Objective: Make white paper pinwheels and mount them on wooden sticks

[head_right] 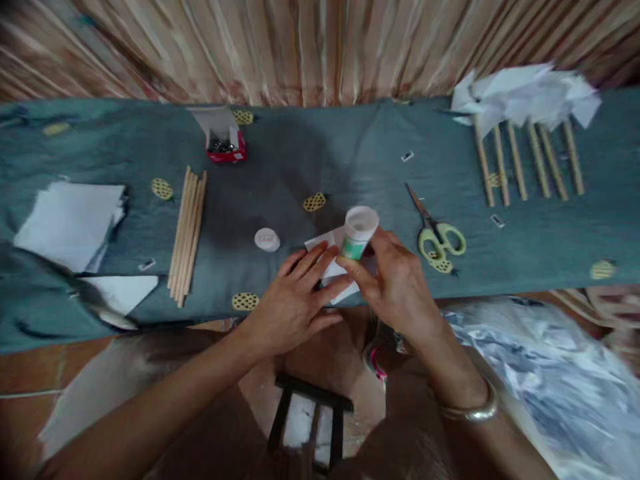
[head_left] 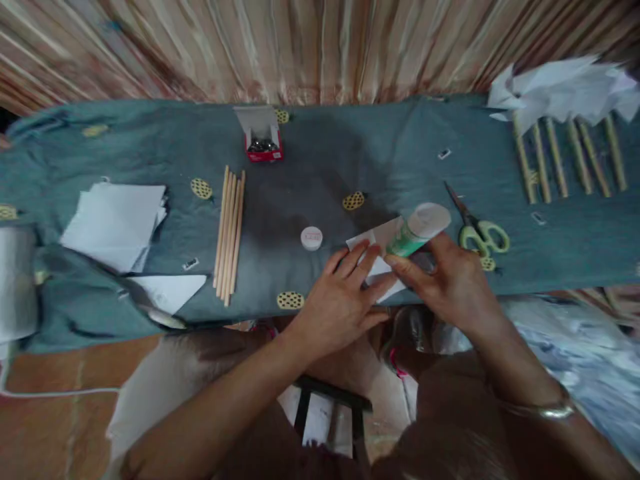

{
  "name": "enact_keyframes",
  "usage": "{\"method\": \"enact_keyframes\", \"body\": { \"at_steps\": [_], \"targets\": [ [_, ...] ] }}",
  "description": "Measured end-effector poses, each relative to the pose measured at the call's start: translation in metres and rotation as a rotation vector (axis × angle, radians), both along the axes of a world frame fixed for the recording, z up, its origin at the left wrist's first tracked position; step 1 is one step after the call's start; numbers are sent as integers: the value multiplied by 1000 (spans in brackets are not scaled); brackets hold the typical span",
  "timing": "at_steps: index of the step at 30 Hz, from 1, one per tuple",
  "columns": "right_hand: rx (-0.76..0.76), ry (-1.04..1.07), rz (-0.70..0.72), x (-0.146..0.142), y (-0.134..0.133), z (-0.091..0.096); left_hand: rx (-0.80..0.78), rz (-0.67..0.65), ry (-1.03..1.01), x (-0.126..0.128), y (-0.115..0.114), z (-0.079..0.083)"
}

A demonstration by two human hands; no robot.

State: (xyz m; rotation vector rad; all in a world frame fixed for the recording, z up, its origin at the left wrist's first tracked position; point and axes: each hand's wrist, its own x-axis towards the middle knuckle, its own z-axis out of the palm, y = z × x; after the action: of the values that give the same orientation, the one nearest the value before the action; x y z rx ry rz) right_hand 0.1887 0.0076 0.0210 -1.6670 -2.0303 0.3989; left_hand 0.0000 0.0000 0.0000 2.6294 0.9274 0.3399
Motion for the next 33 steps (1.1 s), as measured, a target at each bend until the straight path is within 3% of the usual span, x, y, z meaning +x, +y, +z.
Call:
{"method": "enact_keyframes", "body": {
  "at_steps": [33],
  "targets": [
    [19, -1, 39, 3, -12, 4, -15, 6, -6, -1, 2, -1]
  ]
}}
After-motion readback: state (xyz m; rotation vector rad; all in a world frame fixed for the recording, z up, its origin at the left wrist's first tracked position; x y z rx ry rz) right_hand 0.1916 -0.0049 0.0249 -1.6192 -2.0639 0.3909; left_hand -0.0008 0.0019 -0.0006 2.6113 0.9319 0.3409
